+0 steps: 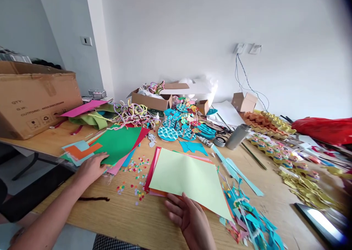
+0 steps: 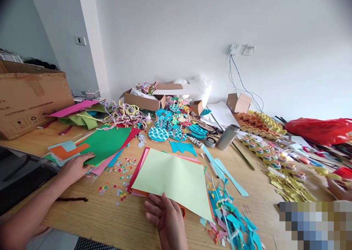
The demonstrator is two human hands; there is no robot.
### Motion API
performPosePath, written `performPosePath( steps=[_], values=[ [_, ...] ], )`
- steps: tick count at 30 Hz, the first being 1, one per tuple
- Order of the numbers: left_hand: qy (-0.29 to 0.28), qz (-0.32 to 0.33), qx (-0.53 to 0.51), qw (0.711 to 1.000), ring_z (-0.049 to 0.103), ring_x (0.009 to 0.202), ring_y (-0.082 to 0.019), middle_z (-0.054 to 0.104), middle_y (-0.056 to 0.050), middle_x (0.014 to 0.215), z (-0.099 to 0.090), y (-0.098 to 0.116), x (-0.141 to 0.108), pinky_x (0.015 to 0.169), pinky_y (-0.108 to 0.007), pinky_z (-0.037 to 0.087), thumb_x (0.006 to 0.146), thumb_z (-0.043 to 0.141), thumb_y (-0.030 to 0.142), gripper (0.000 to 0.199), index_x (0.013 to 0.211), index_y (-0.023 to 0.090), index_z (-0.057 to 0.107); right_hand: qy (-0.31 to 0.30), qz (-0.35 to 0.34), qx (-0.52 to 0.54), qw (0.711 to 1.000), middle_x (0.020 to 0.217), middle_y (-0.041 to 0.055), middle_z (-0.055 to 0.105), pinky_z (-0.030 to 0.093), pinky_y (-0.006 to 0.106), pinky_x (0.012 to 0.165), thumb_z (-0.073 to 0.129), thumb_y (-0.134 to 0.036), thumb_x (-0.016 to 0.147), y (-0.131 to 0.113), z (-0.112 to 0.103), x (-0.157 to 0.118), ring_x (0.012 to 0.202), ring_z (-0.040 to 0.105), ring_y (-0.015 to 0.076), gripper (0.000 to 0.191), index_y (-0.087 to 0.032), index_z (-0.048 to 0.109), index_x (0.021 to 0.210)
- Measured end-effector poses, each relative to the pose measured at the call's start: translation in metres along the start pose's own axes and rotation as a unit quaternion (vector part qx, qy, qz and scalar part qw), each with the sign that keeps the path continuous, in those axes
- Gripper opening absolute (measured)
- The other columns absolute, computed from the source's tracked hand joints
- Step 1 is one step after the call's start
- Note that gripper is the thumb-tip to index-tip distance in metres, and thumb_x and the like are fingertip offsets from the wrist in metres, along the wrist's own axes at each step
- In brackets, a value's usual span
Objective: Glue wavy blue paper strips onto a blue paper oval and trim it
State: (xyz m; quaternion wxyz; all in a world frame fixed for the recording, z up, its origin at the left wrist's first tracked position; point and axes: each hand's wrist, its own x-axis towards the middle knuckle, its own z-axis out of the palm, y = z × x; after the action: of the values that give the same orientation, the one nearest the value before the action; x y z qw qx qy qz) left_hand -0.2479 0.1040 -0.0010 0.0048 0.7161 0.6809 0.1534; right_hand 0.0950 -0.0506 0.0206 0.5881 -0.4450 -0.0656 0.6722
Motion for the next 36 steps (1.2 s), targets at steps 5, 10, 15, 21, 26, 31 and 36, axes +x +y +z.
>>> performPosePath(
  steps=[5, 10, 15, 21, 26, 31, 36],
  values=[
    [-0.088, 0.047, 0.008, 0.995, 0.051, 0.124, -0.028, 0.057, -0.01, 0.132, -0.009, -0.01, 0.006, 0.103, -0.035, 0.04, 0.064, 0.058, 0.026, 0.058, 0.121, 0.015, 0.062, -0.013, 0.044, -0.002, 0.999, 0.079, 0.0181, 0.073, 0.05, 0.022, 0.04, 0.066, -0.028, 0.077, -0.008, 0.0, -0.003, 0.056, 0.069, 0.0195, 0.019, -0.01, 0.061, 0.078],
    [-0.091, 0.085, -0.005, 0.992, 0.032, 0.137, -0.031, 0.049, -0.002, 0.141, -0.033, -0.005, 0.003, 0.11, -0.045, 0.031, 0.056, 0.073, 0.039, 0.078, 0.13, 0.024, 0.053, -0.01, 0.081, 0.025, 0.996, 0.056, 0.0083, 0.067, 0.043, 0.017, 0.033, 0.048, -0.026, 0.09, -0.013, -0.002, -0.002, 0.038, 0.058, 0.0123, 0.022, -0.01, 0.061, 0.083],
    [-0.078, 0.202, -0.109, 0.97, 0.032, 0.138, -0.025, 0.038, 0.001, 0.149, -0.069, 0.086, -0.033, 0.111, -0.044, 0.03, 0.085, 0.052, 0.047, 0.059, 0.139, 0.028, 0.04, -0.007, 0.098, 0.03, 0.995, 0.046, 0.0029, 0.059, 0.039, 0.016, 0.029, 0.04, -0.023, 0.095, -0.014, -0.008, 0.0, 0.031, 0.052, 0.0106, 0.027, -0.008, 0.061, 0.085],
    [-0.174, 0.349, -0.16, 0.907, 0.027, 0.14, -0.022, 0.033, 0.0, 0.152, -0.041, 0.204, -0.071, 0.113, -0.042, 0.029, 0.078, 0.059, 0.015, 0.072, 0.143, 0.033, 0.033, -0.048, 0.127, 0.028, 0.99, 0.046, 0.002, 0.059, 0.038, 0.015, 0.028, 0.029, -0.025, 0.099, -0.021, -0.011, 0.0, 0.03, 0.053, 0.0103, 0.036, -0.008, 0.059, 0.09],
    [-0.23, 0.361, -0.137, 0.893, 0.029, 0.139, -0.023, 0.035, -0.006, 0.15, -0.015, 0.233, -0.071, 0.111, -0.042, 0.031, 0.073, 0.053, 0.005, 0.078, 0.144, 0.029, 0.033, -0.152, 0.137, -0.054, 0.977, 0.05, 0.0019, 0.061, 0.036, 0.015, 0.026, 0.044, -0.034, 0.093, -0.034, -0.026, -0.007, 0.031, 0.053, 0.0101, 0.032, -0.007, 0.061, 0.097],
    [-0.231, 0.366, -0.109, 0.895, 0.04, 0.131, -0.023, 0.045, -0.009, 0.142, -0.006, 0.238, -0.071, 0.109, -0.038, 0.034, 0.075, 0.056, 0.012, 0.074, 0.143, 0.024, 0.033, -0.097, -0.121, -0.248, 0.956, 0.055, -0.0007, 0.061, 0.04, 0.017, 0.032, 0.063, -0.05, 0.08, -0.07, -0.053, -0.025, 0.037, 0.053, 0.0096, 0.039, -0.012, 0.06, 0.091],
    [-0.208, 0.388, -0.054, 0.896, 0.038, 0.132, -0.022, 0.041, -0.01, 0.145, 0.0, 0.236, -0.07, 0.108, -0.036, 0.034, 0.074, 0.05, 0.006, 0.075, 0.144, 0.024, 0.031, 0.024, -0.305, -0.444, 0.842, 0.061, 0.0003, 0.06, 0.047, 0.021, 0.047, 0.059, -0.051, 0.083, -0.092, -0.082, -0.036, 0.05, 0.057, 0.0119, 0.034, -0.017, 0.061, 0.084]
  ],
)
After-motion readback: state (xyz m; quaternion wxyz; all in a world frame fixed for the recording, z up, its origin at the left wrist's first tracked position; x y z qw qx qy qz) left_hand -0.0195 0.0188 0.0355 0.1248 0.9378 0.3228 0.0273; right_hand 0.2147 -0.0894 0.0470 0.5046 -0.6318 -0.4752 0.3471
